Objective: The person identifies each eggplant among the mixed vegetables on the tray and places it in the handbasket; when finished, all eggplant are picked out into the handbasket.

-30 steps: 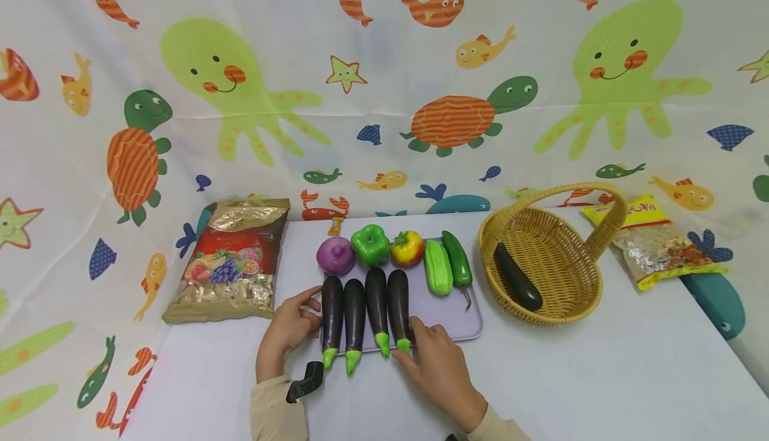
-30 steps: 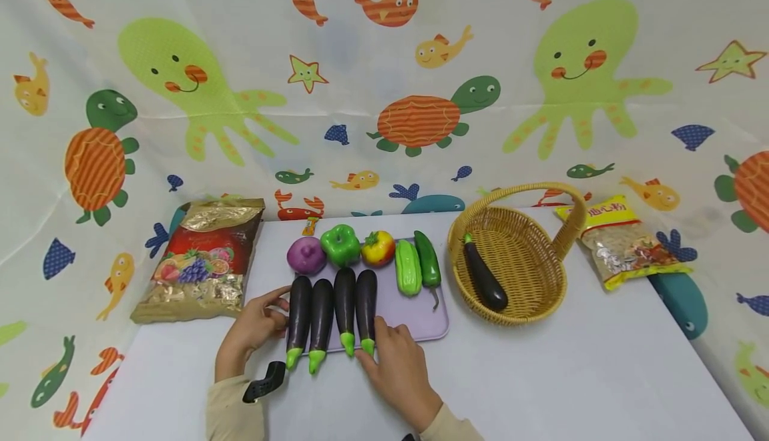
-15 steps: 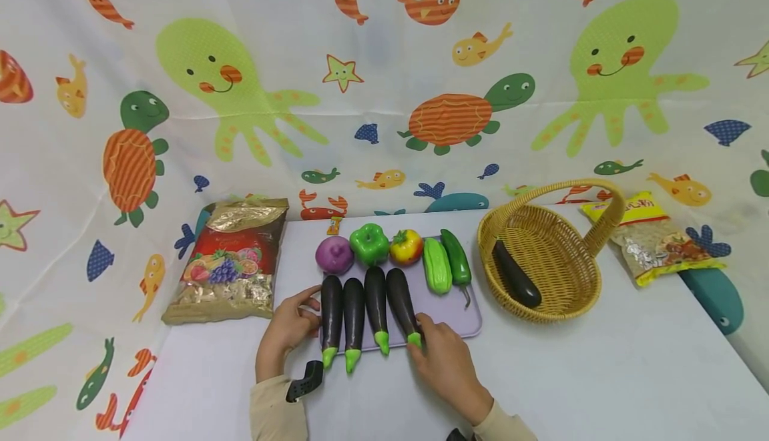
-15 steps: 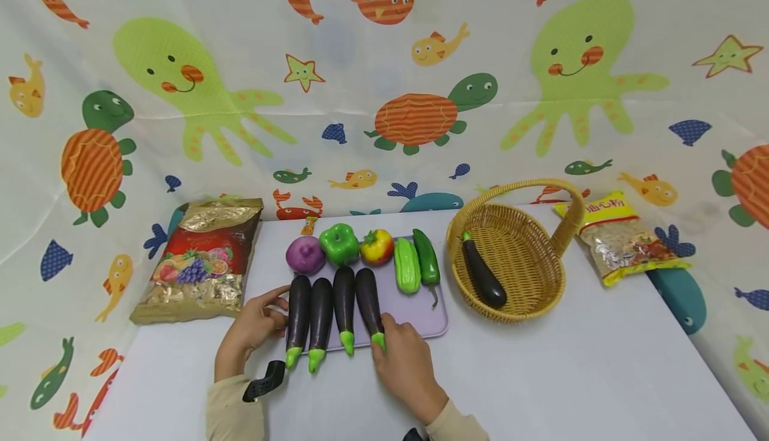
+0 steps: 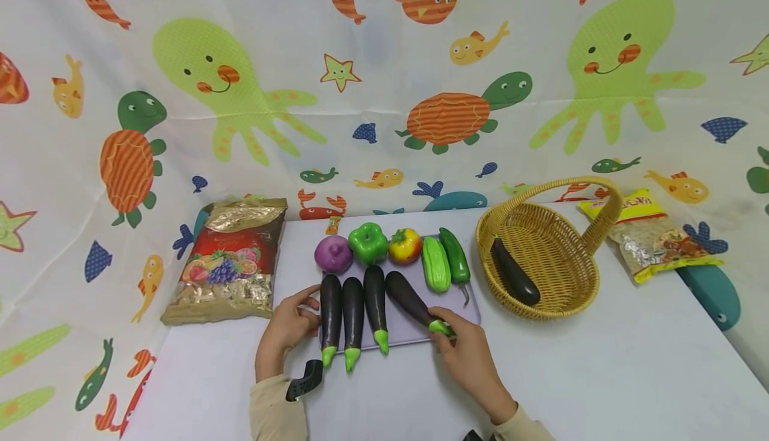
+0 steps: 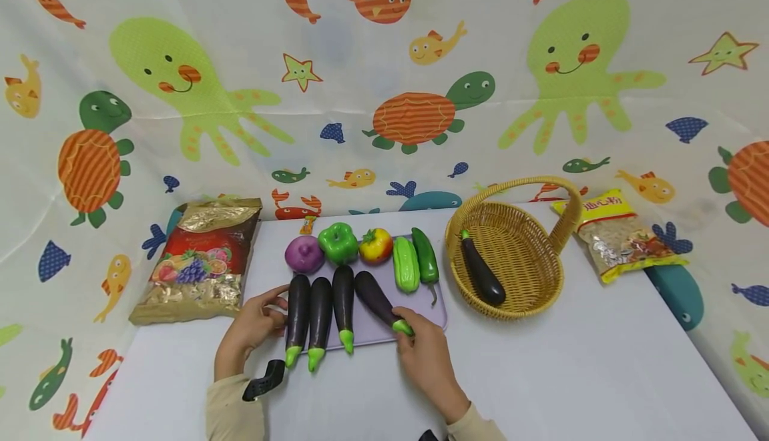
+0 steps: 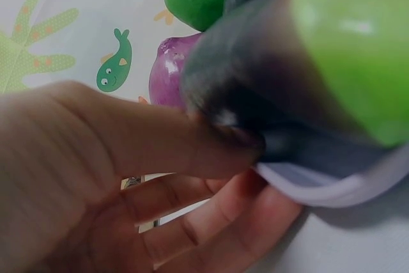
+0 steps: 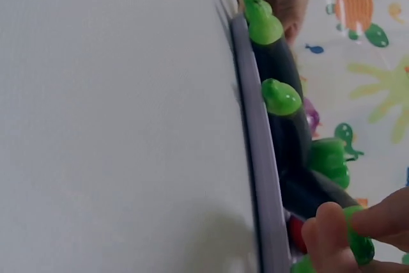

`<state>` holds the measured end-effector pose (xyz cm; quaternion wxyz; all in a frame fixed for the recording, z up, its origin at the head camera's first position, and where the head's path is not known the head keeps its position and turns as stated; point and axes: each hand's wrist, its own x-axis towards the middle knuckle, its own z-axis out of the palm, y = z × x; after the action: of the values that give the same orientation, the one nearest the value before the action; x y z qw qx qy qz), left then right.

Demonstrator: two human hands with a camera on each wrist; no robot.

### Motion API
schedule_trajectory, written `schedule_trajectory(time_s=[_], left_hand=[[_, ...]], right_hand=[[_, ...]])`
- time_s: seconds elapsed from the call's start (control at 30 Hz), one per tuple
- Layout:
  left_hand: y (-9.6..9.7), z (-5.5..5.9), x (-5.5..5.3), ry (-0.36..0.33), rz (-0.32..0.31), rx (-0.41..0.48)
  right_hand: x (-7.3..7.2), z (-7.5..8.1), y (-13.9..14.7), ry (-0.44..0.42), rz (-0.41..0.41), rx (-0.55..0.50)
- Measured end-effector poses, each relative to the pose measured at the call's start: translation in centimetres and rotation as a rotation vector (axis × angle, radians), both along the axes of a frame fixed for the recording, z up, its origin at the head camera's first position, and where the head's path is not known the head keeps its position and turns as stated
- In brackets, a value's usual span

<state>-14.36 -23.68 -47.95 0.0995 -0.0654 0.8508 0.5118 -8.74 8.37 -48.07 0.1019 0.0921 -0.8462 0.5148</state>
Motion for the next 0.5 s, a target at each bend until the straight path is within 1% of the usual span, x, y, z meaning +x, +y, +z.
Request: schedule_trajectory(time_s=[0.03,0.1,0.2,0.3,0.37,0.5], left_hand=[[0.03,0.03,0.01,0.0,0.0,-0.003],[0.05,0.05,0.03,-0.003,0.004,-0.007],[0.08,0.06,0.05,-0.003,0.006,-0.014],[0.09,0.04,0.04,-0.004,0.006,-0.022],[0.08,0.03,0.04,-0.005,0.007,-0.027],[0.07,0.1,0.13,-0.007,0.01,-0.029]], right_hand=[[-0.03,-0.04,0.08,-0.048,-0.001,-0.048],[-0.11,-0.13,0.22,-0.127,-0.003,-0.109],[-0.22,-0.24,0.37,-0.205,-0.017,-0.16],[-0.3,-0.31,0.45,-0.244,-0.031,-0.205],[-0.31,-0.3,0.47,-0.25,-0.036,-0.24],[-0.31,-0.21,0.46,-0.279,-0.05,-0.273]])
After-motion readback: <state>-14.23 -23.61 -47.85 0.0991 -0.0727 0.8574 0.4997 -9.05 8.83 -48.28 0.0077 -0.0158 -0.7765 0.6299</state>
